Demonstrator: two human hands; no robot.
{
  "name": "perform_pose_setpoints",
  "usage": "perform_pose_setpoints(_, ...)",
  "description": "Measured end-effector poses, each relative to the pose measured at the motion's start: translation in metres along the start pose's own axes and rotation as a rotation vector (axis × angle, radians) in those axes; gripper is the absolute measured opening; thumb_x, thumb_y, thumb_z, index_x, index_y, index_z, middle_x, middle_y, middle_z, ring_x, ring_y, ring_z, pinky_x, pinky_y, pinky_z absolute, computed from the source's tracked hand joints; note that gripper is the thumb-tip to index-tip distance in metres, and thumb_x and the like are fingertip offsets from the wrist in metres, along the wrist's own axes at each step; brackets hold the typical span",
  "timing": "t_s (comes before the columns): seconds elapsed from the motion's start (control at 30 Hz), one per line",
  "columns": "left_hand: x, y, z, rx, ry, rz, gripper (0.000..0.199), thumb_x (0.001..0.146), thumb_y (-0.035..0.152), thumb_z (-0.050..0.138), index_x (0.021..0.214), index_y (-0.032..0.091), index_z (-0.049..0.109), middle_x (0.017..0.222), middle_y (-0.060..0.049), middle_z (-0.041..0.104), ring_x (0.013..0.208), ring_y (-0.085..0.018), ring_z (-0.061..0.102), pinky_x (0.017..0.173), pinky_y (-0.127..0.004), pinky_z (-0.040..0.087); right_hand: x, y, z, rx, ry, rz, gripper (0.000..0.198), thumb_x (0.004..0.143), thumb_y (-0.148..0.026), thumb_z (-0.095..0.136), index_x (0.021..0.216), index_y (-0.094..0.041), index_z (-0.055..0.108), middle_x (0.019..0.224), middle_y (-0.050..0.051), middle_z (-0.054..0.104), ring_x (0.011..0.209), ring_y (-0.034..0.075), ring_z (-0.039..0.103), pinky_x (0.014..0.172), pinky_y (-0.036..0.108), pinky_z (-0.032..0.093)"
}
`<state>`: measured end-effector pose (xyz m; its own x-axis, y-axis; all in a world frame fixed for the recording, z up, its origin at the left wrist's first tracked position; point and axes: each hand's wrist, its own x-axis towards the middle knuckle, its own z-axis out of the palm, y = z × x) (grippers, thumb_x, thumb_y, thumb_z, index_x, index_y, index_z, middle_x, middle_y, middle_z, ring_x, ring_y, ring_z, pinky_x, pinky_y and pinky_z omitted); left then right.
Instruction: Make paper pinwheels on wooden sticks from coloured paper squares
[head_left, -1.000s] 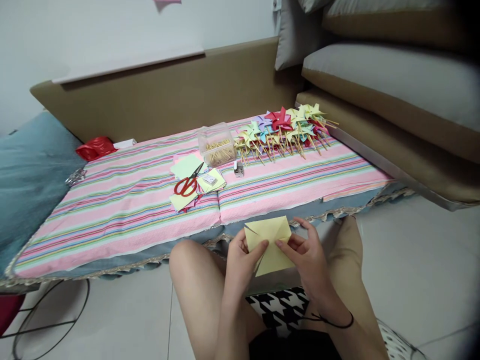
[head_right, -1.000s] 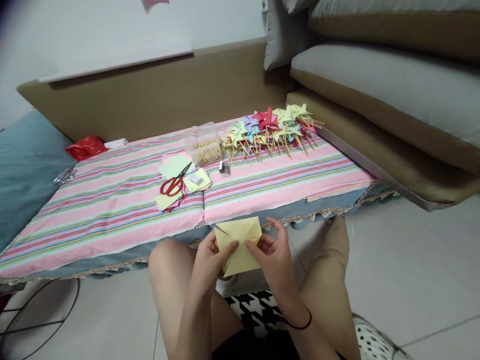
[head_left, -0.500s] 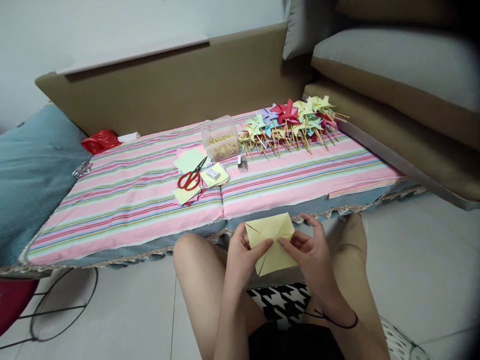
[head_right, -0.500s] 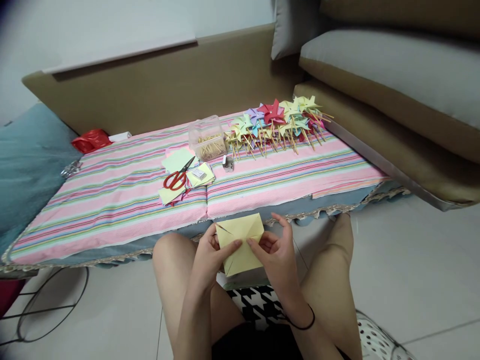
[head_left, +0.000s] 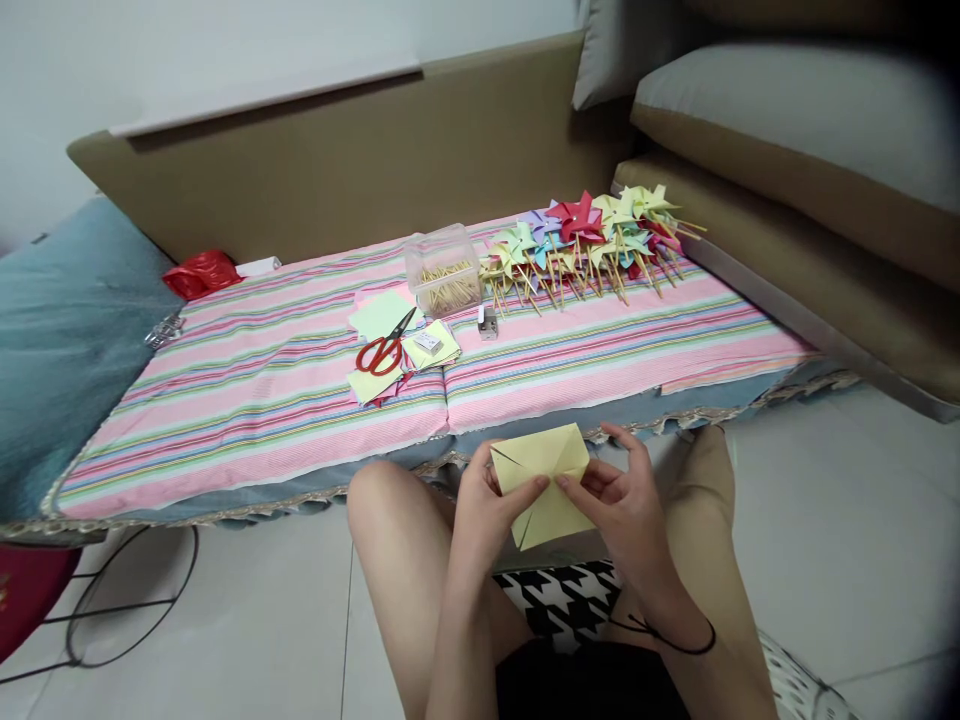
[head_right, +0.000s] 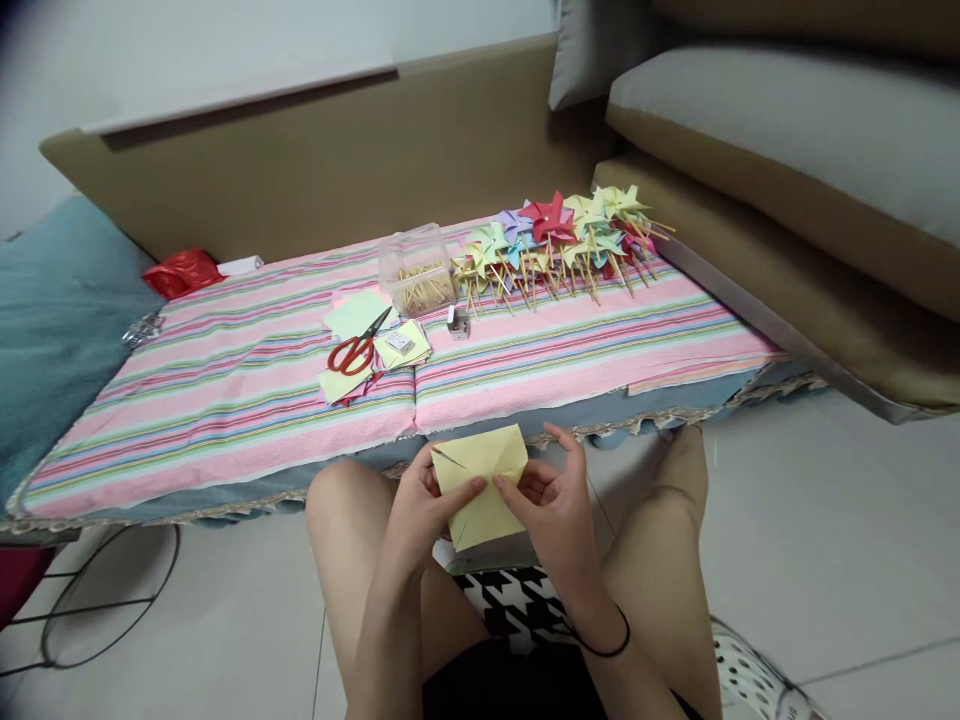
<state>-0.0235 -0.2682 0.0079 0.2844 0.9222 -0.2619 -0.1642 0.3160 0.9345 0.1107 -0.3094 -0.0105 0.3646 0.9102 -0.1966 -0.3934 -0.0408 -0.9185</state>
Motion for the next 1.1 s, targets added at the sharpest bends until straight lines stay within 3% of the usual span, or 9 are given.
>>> perform_pose_setpoints(0.1, 0.000, -0.002, -0.001, 0.041, 0.034, 0.020, 0.037, 0.067, 0.024, 0.076, 0.096, 0.019, 0.054, 0.093, -0.002, 0.067, 0.083, -0.016, 0.062, 0.071, -0.025, 0.048, 0.000, 0.000, 0.000, -0.010, -0.009, 0.002, 0.086, 0.065, -0.030, 0.082, 0.133, -0.027, 0.030, 0.080, 0.001, 0.072, 0.073, 0.019, 0.069, 0.069, 0.031, 0.055)
perform_pose_setpoints(0.5, 0.000, 0.000, 0.002, -0.044, 0.075, -0.006, 0.043, 0.065, 0.021, 0.078, 0.096, 0.019, 0.049, 0.081, 0.001, 0.066, 0.068, -0.012, 0.061, 0.061, -0.022, 0.048, 0.000, -0.002, 0.001, 0.079, -0.064, 0.068, 0.081, 0.067, -0.028, 0.081, 0.130, -0.029, 0.032, 0.085, 0.003, 0.073, 0.074, 0.019, 0.069, 0.070, 0.034, 0.057)
perform_pose_setpoints(0.7, 0.000, 0.007, -0.001, -0.124, 0.062, -0.113, 0.040, 0.071, 0.031, 0.073, 0.098, 0.019, 0.047, 0.061, 0.004, 0.064, 0.047, -0.008, 0.054, 0.049, -0.020, 0.045, 0.004, 0.000, -0.001, 0.051, -0.029, 0.072, 0.084, 0.064, -0.030, 0.083, 0.130, -0.027, 0.032, 0.081, 0.003, 0.073, 0.072, 0.020, 0.070, 0.067, 0.033, 0.057)
perform_pose_setpoints(0.87, 0.000, 0.006, -0.002, -0.084, 0.042, -0.120, 0.052, 0.064, 0.023, 0.078, 0.103, 0.021, 0.044, 0.070, 0.004, 0.066, 0.052, -0.008, 0.057, 0.054, -0.020, 0.047, 0.004, 0.000, -0.003, -0.007, -0.037, 0.064, 0.084, 0.064, -0.032, 0.083, 0.131, -0.027, 0.032, 0.082, 0.003, 0.073, 0.070, 0.020, 0.070, 0.067, 0.033, 0.057)
perform_pose_setpoints(1.1, 0.001, 0.002, 0.007, -0.080, 0.122, -0.047, 0.056, 0.061, 0.021, 0.080, 0.104, 0.022, 0.044, 0.075, 0.003, 0.065, 0.059, -0.010, 0.058, 0.054, -0.020, 0.047, 0.005, -0.004, -0.001, 0.018, -0.076, 0.050, 0.079, 0.066, -0.031, 0.081, 0.129, -0.028, 0.033, 0.084, 0.002, 0.072, 0.075, 0.020, 0.069, 0.069, 0.032, 0.057)
